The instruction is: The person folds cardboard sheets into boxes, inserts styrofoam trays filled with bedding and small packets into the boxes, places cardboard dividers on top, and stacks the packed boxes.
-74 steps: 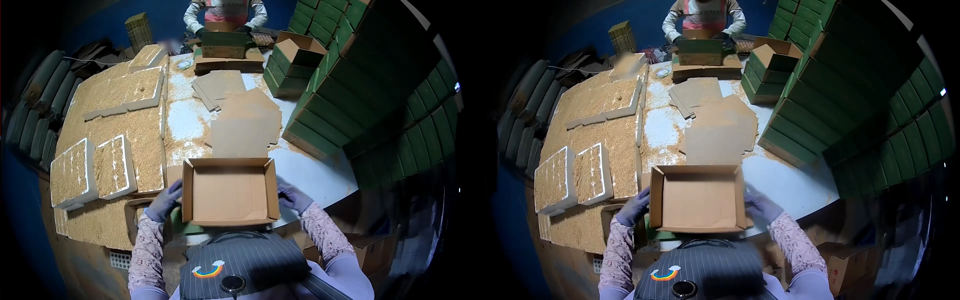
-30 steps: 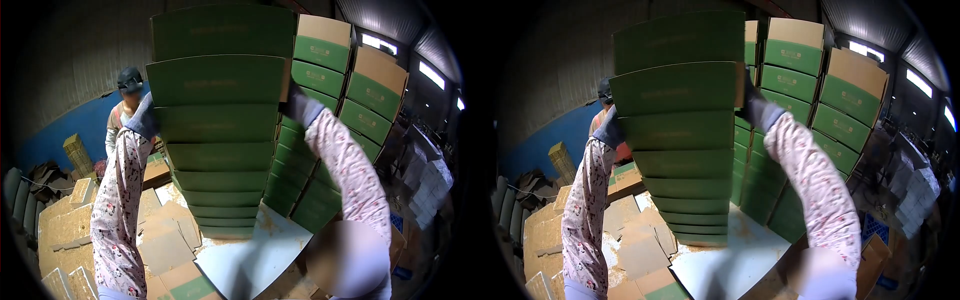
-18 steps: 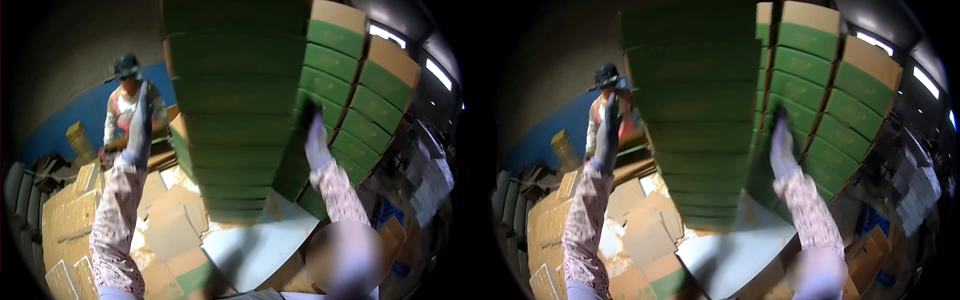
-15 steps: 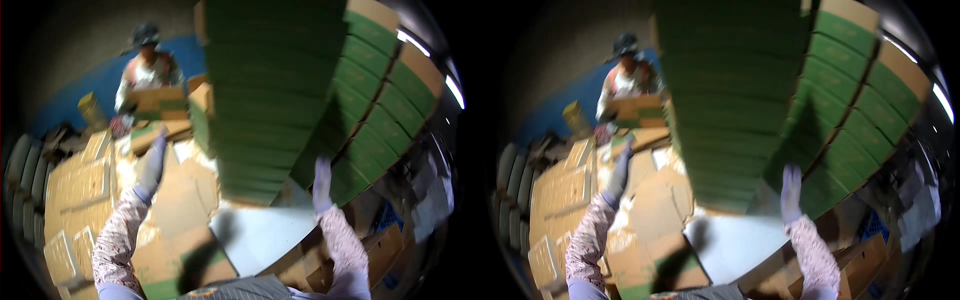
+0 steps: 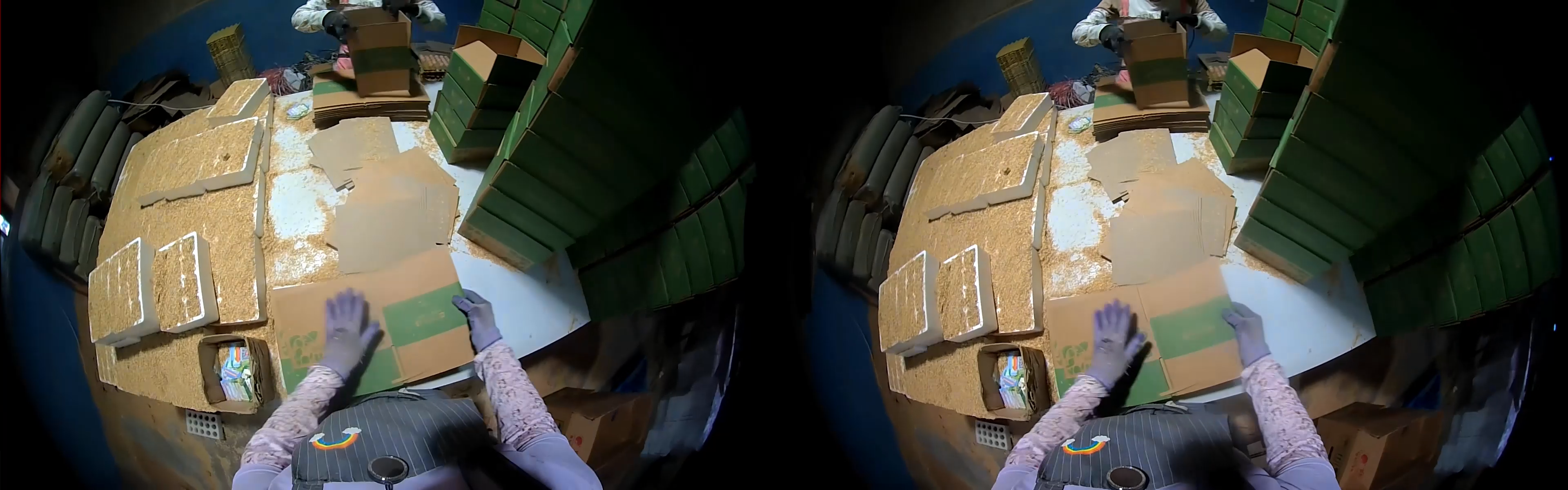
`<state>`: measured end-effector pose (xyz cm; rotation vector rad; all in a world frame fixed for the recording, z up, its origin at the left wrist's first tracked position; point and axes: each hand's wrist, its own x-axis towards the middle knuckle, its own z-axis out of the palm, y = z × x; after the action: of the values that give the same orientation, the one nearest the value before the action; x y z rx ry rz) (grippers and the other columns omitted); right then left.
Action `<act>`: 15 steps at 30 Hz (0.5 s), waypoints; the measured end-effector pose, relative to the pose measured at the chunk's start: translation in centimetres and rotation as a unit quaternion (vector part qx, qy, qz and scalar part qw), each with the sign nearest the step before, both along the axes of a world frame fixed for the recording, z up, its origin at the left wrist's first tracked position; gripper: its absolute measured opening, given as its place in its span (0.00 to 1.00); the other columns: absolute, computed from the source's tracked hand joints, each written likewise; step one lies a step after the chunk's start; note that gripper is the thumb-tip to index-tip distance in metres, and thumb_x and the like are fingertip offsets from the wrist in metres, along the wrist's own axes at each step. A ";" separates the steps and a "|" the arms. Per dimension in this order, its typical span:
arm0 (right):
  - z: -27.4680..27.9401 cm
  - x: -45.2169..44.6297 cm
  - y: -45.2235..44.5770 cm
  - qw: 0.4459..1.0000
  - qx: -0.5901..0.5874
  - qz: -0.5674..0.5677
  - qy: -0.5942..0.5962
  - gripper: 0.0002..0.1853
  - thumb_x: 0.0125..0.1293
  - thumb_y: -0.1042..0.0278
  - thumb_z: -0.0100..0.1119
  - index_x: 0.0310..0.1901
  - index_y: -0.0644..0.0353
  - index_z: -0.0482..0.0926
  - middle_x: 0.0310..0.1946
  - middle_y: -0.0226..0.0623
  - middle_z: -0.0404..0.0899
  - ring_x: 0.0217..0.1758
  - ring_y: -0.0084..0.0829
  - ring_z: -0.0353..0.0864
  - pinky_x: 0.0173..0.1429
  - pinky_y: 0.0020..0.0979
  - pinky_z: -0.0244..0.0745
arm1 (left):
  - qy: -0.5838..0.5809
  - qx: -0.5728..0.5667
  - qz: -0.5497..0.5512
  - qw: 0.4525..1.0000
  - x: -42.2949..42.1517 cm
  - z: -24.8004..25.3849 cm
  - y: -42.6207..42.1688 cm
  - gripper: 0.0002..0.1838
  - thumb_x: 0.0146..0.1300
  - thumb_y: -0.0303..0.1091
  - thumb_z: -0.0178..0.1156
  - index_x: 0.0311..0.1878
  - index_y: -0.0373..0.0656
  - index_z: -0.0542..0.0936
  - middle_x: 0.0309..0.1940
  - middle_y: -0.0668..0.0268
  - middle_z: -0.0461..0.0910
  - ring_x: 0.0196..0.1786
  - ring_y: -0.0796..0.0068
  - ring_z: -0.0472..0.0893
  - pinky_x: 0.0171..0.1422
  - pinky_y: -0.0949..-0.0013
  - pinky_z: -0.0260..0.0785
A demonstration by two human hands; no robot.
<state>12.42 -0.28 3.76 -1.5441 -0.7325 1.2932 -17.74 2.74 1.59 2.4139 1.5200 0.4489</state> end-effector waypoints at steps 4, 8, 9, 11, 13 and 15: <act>5.4 0.5 0.6 0.986 0.088 0.025 0.140 0.19 0.63 0.72 0.61 0.55 0.67 0.76 0.46 0.35 0.82 0.47 0.25 0.80 0.54 0.25 0.74 | 0.013 0.162 0.151 0.975 -8.0 14.4 3.2 0.29 0.70 0.44 0.54 0.69 0.39 0.68 0.67 0.49 0.68 0.72 0.49 0.63 0.80 0.47 0.38; 5.3 1.7 1.4 0.913 0.173 0.065 -0.363 0.24 0.61 0.72 0.59 0.60 0.63 0.72 0.60 0.47 0.74 0.65 0.42 0.71 0.68 0.35 0.65 | -0.015 0.026 0.087 0.996 -11.3 18.7 1.4 0.18 0.68 0.44 0.57 0.48 0.39 0.84 0.40 0.57 0.84 0.47 0.57 0.82 0.68 0.55 0.63; 7.6 -0.3 1.4 0.876 0.261 0.016 -0.406 0.25 0.62 0.70 0.59 0.62 0.60 0.72 0.62 0.46 0.72 0.67 0.43 0.68 0.71 0.38 0.61 | -0.031 -0.072 0.083 0.993 -11.4 19.6 0.8 0.18 0.68 0.45 0.57 0.47 0.38 0.84 0.40 0.56 0.84 0.46 0.57 0.82 0.64 0.58 0.67; 12.4 -4.6 1.4 0.768 0.375 0.062 -0.516 0.27 0.62 0.66 0.60 0.64 0.54 0.71 0.65 0.43 0.70 0.71 0.44 0.64 0.76 0.47 0.51 | -0.033 -0.266 0.103 0.958 -11.2 21.6 0.2 0.19 0.67 0.46 0.59 0.47 0.37 0.84 0.41 0.57 0.85 0.44 0.62 0.83 0.53 0.67 0.73; 13.1 -7.2 1.6 0.655 0.380 0.228 -0.612 0.25 0.61 0.59 0.61 0.62 0.46 0.75 0.64 0.35 0.72 0.74 0.42 0.60 0.78 0.58 0.37 | -0.078 -0.315 0.057 0.944 -12.6 21.1 0.8 0.19 0.67 0.46 0.59 0.47 0.38 0.84 0.41 0.58 0.85 0.43 0.65 0.83 0.53 0.68 0.73; 10.9 -6.2 -0.1 0.613 0.442 0.209 -0.621 0.22 0.61 0.57 0.61 0.58 0.45 0.79 0.62 0.33 0.74 0.74 0.41 0.59 0.78 0.57 0.37 | -0.122 -0.376 0.041 0.918 -13.5 20.7 1.5 0.18 0.67 0.47 0.59 0.48 0.42 0.85 0.40 0.61 0.85 0.40 0.71 0.83 0.49 0.68 0.75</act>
<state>6.23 -0.33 14.65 -1.1870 -2.2764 -0.2712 -31.25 4.20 22.29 1.6378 1.3522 0.1254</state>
